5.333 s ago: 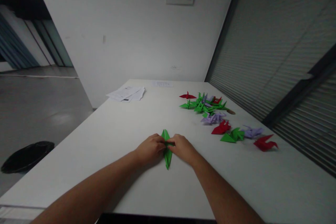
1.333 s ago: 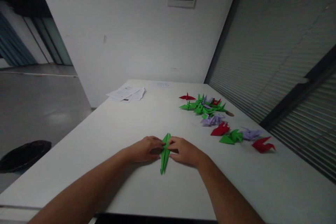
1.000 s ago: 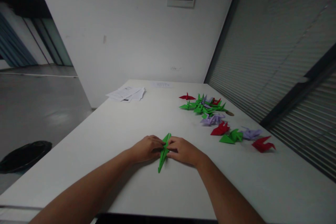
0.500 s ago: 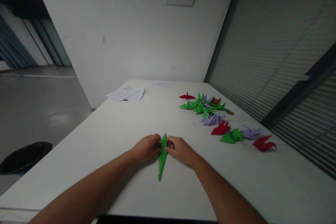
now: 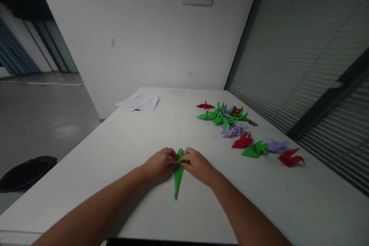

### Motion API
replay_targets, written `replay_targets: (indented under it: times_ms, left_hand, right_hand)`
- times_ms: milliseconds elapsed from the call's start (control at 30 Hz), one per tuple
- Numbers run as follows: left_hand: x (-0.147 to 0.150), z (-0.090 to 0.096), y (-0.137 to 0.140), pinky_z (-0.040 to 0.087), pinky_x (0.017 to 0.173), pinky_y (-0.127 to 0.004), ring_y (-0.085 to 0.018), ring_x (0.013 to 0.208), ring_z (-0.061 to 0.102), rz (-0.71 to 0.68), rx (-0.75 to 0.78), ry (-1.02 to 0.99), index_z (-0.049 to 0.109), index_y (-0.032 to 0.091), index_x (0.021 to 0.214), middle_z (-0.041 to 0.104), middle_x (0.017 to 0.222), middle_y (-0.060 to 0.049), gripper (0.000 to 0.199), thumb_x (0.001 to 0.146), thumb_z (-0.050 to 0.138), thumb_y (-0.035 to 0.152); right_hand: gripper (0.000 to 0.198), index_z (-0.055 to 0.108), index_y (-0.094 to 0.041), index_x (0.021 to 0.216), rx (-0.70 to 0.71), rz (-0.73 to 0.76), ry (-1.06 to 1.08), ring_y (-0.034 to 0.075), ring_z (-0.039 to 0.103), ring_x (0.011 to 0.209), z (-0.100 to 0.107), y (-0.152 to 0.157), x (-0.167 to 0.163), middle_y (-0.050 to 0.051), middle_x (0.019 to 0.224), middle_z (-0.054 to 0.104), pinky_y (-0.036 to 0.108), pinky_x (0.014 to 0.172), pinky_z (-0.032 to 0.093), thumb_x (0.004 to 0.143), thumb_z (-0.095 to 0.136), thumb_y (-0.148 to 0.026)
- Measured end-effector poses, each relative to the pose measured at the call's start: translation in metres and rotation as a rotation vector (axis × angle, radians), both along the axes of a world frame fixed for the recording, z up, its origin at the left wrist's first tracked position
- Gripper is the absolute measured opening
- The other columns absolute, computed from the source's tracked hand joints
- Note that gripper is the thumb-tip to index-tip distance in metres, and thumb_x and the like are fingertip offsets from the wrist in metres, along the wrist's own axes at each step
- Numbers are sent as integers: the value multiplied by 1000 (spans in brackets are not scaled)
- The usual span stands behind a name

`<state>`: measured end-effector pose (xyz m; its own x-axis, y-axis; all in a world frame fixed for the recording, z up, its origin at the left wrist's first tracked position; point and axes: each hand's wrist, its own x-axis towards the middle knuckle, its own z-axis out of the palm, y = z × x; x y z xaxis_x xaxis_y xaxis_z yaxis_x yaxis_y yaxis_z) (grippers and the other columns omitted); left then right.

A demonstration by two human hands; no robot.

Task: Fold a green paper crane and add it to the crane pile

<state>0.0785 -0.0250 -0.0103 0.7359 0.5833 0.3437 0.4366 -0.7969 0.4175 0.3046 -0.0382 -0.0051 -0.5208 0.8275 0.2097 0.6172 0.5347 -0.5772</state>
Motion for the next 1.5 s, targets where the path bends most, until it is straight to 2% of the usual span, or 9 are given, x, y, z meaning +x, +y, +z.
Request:
replay_targets:
  times_ms: [333, 533, 700, 767, 867, 933, 1133, 1367, 1500]
  left_hand:
    - [-2, 9, -1, 51, 84, -32, -22, 93, 65, -68, 27, 68, 82, 19, 88, 69, 96, -10, 13, 90, 70, 13]
    - [-3, 8, -2, 50, 81, -30, -21, 89, 63, -39, 39, 78, 81, 18, 85, 66, 92, -9, 13, 91, 70, 15]
    - [-5, 4, 0, 51, 79, -30, -21, 89, 65, -38, 36, 81, 82, 19, 93, 68, 92, -10, 14, 94, 68, 18]
    - [-4, 3, 1, 50, 79, -29, -21, 88, 65, -38, 36, 74, 82, 19, 94, 68, 91, -10, 15, 94, 67, 17]
    - [-4, 3, 0, 50, 80, -29, -21, 88, 64, -31, 25, 61, 81, 19, 96, 68, 91, -9, 17, 93, 66, 14]
    - [-3, 4, 0, 51, 81, -29, -21, 89, 64, -28, 11, 50, 81, 19, 97, 67, 92, -10, 17, 91, 67, 12]
    - [-4, 3, 1, 52, 84, -31, -22, 92, 65, -12, -2, 37, 81, 20, 102, 67, 98, -10, 19, 90, 68, 12]
    - [-3, 0, 3, 53, 83, -31, -21, 90, 65, -47, 25, 16, 79, 18, 102, 68, 97, -11, 20, 89, 67, 10]
    - [-2, 2, 3, 52, 81, -29, -21, 88, 64, -37, 26, 7, 79, 18, 101, 68, 95, -10, 18, 90, 66, 11]
  right_hand:
    - [4, 80, -20, 88, 3, 92, -94, 18, 59, 90, 12, -6, 9, 3, 95, 59, 27, 80, 45, 85, 79, -21]
    - [26, 77, -21, 110, -7, 57, -131, 20, 60, 94, 15, -8, 12, 5, 102, 61, 29, 86, 47, 84, 80, -23]
    - [45, 66, -19, 128, 75, -7, -154, 26, 58, 113, 12, -9, 10, 10, 116, 65, 39, 103, 45, 85, 79, -24]
    - [39, 69, -19, 124, 94, 9, -167, 25, 58, 111, 12, -8, 10, 9, 113, 65, 38, 101, 45, 86, 78, -23]
    - [11, 75, -21, 101, 115, 84, -191, 21, 59, 98, 11, -6, 12, 5, 100, 64, 32, 90, 47, 90, 74, -20]
    - [4, 76, -20, 91, 133, 111, -199, 19, 59, 93, 11, -4, 13, 4, 96, 63, 30, 86, 46, 90, 73, -19]
    - [10, 77, -19, 93, 191, 137, -259, 20, 61, 94, 8, -2, 13, 7, 100, 67, 31, 87, 48, 90, 68, -14]
    - [12, 75, -15, 94, 296, 170, -466, 23, 65, 90, 19, -8, 4, 11, 97, 72, 33, 83, 50, 94, 63, -15]
    - [12, 73, -15, 93, 326, 170, -484, 22, 65, 86, 20, -8, 3, 10, 95, 73, 32, 79, 50, 96, 62, -15]
